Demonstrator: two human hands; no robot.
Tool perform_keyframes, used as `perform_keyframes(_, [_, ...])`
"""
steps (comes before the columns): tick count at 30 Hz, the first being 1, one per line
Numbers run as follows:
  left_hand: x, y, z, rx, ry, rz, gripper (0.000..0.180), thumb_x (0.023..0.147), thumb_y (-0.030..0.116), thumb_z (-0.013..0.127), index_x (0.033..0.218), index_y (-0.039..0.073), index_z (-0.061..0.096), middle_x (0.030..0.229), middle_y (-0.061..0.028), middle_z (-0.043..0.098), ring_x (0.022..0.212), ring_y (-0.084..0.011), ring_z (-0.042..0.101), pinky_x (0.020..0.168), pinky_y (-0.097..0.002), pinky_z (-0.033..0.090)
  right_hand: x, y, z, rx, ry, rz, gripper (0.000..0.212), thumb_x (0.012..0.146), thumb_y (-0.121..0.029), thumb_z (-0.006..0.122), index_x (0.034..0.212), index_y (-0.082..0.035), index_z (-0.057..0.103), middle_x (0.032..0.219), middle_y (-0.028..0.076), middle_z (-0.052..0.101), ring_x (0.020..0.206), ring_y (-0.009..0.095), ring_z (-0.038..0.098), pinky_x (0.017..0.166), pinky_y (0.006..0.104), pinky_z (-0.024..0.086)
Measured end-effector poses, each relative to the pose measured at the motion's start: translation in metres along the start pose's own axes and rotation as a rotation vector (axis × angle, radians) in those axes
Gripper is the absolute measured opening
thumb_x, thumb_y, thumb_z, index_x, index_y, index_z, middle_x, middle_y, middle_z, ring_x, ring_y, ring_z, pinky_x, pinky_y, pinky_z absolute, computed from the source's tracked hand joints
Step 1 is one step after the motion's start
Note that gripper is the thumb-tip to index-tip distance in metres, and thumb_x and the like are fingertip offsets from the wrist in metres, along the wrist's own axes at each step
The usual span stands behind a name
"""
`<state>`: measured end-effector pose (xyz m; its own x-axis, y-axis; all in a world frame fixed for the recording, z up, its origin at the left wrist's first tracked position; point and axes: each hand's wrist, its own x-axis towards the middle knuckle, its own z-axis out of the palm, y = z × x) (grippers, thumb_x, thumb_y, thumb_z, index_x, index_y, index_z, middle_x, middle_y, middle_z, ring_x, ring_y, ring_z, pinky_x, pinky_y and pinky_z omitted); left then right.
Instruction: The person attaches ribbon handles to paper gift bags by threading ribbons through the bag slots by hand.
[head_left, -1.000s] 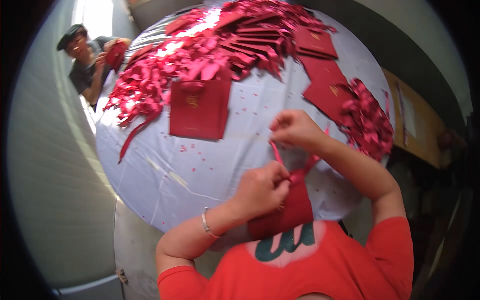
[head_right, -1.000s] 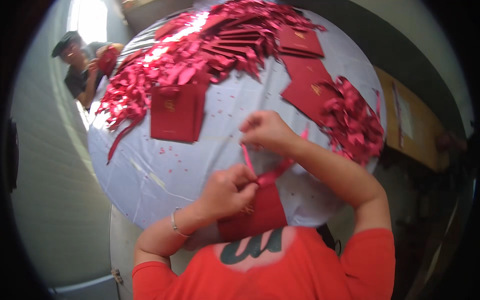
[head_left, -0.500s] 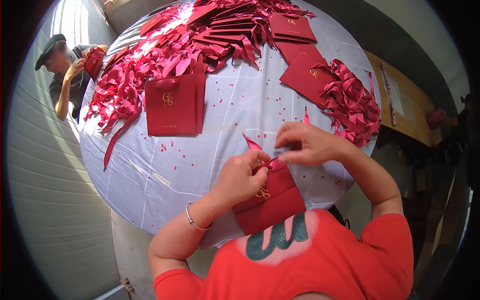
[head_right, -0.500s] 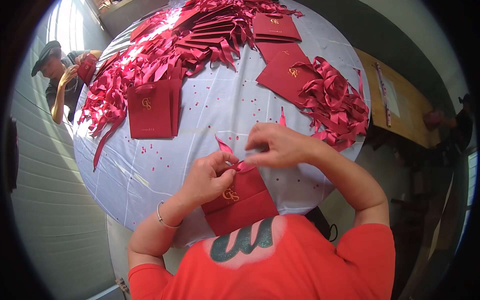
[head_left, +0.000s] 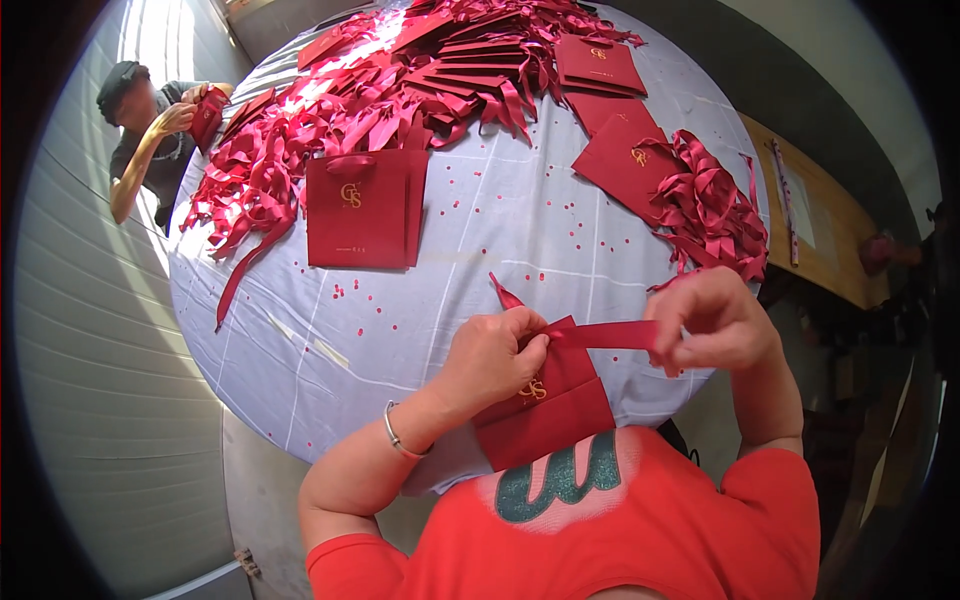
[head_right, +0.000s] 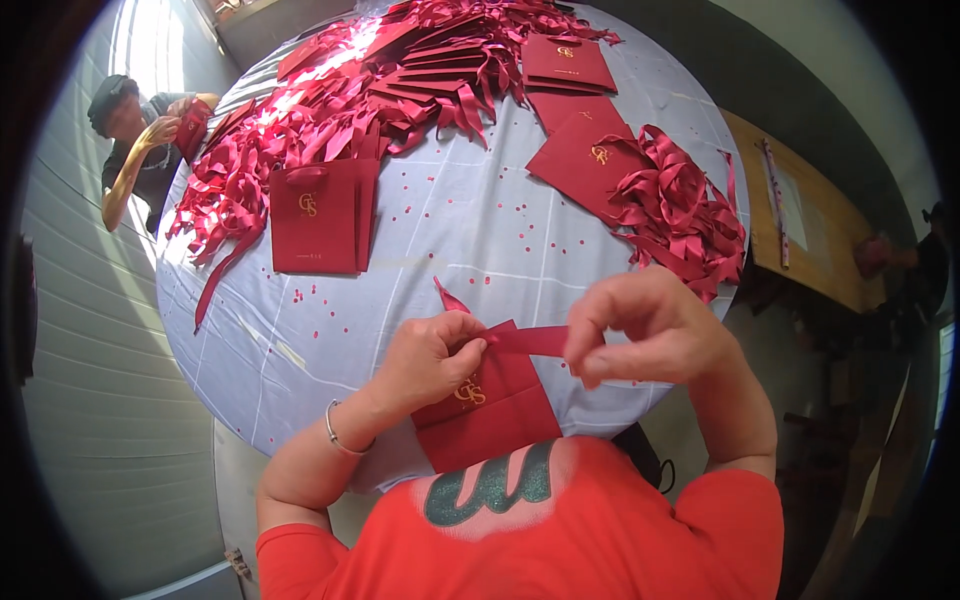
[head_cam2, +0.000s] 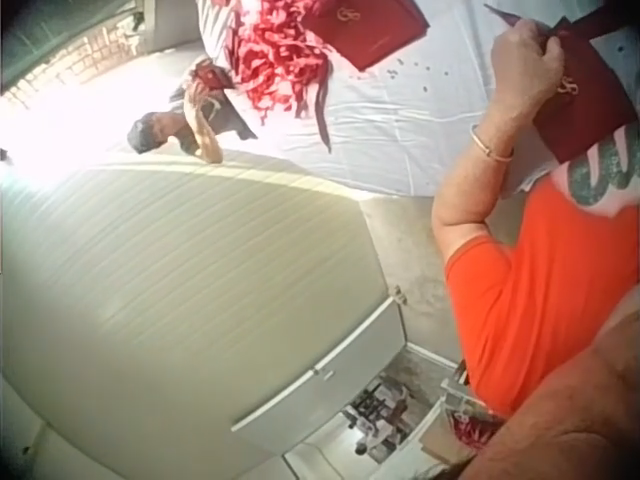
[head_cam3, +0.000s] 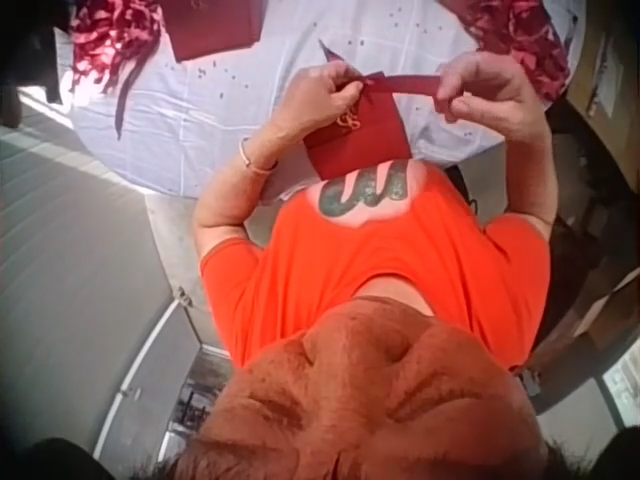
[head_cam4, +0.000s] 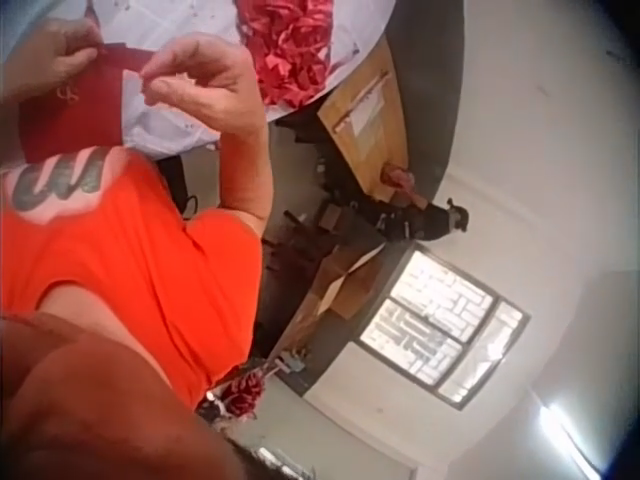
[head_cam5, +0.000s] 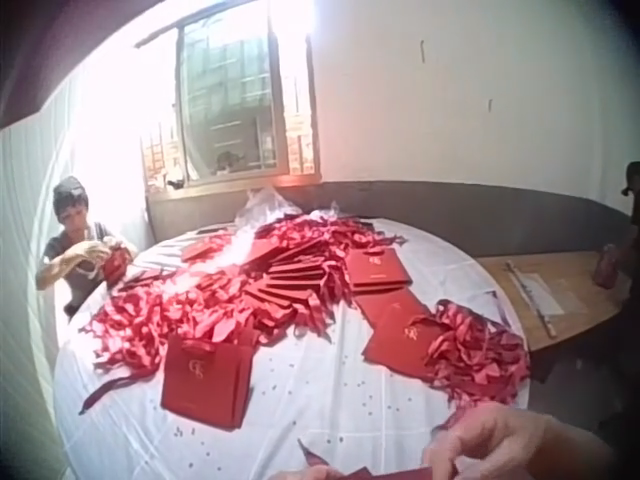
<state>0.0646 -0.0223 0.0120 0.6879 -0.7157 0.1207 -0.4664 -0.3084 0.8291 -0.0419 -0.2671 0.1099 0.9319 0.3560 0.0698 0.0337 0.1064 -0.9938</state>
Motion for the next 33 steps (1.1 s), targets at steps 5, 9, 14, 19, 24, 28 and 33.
perform_keyframes(5, [0.000,0.001,-0.001,-0.056,-0.050,-0.082,0.017,0.087,0.014,0.066,0.094,-0.001,0.069,0.072,-0.0124,0.070,0.063,-0.0176,0.068,0.060,-0.0305,0.052,-0.003,0.009,0.006,0.401,-0.097,-0.259,0.069,0.062,0.004,0.076,0.128,0.010,0.054,0.100,0.025,0.069,0.083,0.027,0.067,0.078,0.0389,0.053])
perform_keyframes(9, [0.001,0.001,-0.001,-0.057,-0.043,-0.068,0.018,0.087,0.014,0.067,0.094,-0.002,0.069,0.072,-0.0124,0.070,0.063,-0.0178,0.068,0.061,-0.0303,0.052,0.004,0.019,0.004,0.276,0.012,-0.438,0.068,0.067,0.008,0.073,0.132,0.008,0.052,0.109,0.027,0.067,0.082,0.025,0.067,0.078,0.0350,0.053])
perform_keyframes(14, [0.001,-0.001,-0.002,-0.074,-0.055,-0.016,0.017,0.087,0.004,0.058,0.100,-0.003,0.065,0.082,-0.0135,0.071,0.074,-0.0147,0.068,0.069,-0.0283,0.053,0.015,0.005,0.003,-0.585,0.214,-0.535,0.022,0.091,-0.016,0.069,0.105,0.002,0.068,0.102,0.014,0.064,0.096,0.018,0.061,0.079,0.0276,0.047])
perform_keyframes(19, [0.003,-0.007,-0.011,-0.279,-0.147,-0.180,0.028,0.085,-0.007,0.047,0.112,-0.005,0.053,0.095,-0.0132,0.068,0.090,-0.0135,0.064,0.079,-0.0267,0.051,0.032,-0.002,0.031,-0.187,0.146,-0.355,0.017,0.088,-0.001,0.068,0.104,0.002,0.066,0.081,0.012,0.065,0.070,0.015,0.063,0.061,0.0258,0.049])
perform_keyframes(24, [0.005,-0.008,-0.019,-0.472,-0.276,-0.236,0.034,0.083,-0.012,0.043,0.116,-0.004,0.047,0.102,-0.0102,0.064,0.098,-0.0123,0.061,0.084,-0.0249,0.049,0.050,0.032,0.034,-0.721,0.186,-0.105,0.013,0.082,0.000,0.074,0.094,0.001,0.070,0.077,0.009,0.068,0.065,0.011,0.065,0.059,0.0247,0.052])
perform_keyframes(28, [0.005,-0.009,-0.024,-0.597,-0.328,-0.237,0.032,0.084,-0.012,0.045,0.115,-0.003,0.047,0.102,-0.0101,0.064,0.098,-0.0122,0.061,0.083,-0.0243,0.049,0.052,0.072,0.025,-0.737,0.179,-0.101,0.012,0.081,-0.005,0.074,0.093,-0.002,0.072,0.084,0.011,0.067,0.071,0.023,0.067,0.063,0.0315,0.053])
perform_keyframes(33, [0.008,0.008,-0.057,-0.262,-0.388,-0.169,0.016,0.084,-0.003,0.062,0.100,-0.001,0.061,0.084,-0.0079,0.071,0.081,-0.0120,0.066,0.074,-0.0274,0.052,0.047,0.072,0.024,-0.776,0.194,-0.106,0.014,0.079,-0.005,0.075,0.093,-0.004,0.073,0.083,0.010,0.066,0.069,0.022,0.066,0.062,0.0305,0.053])
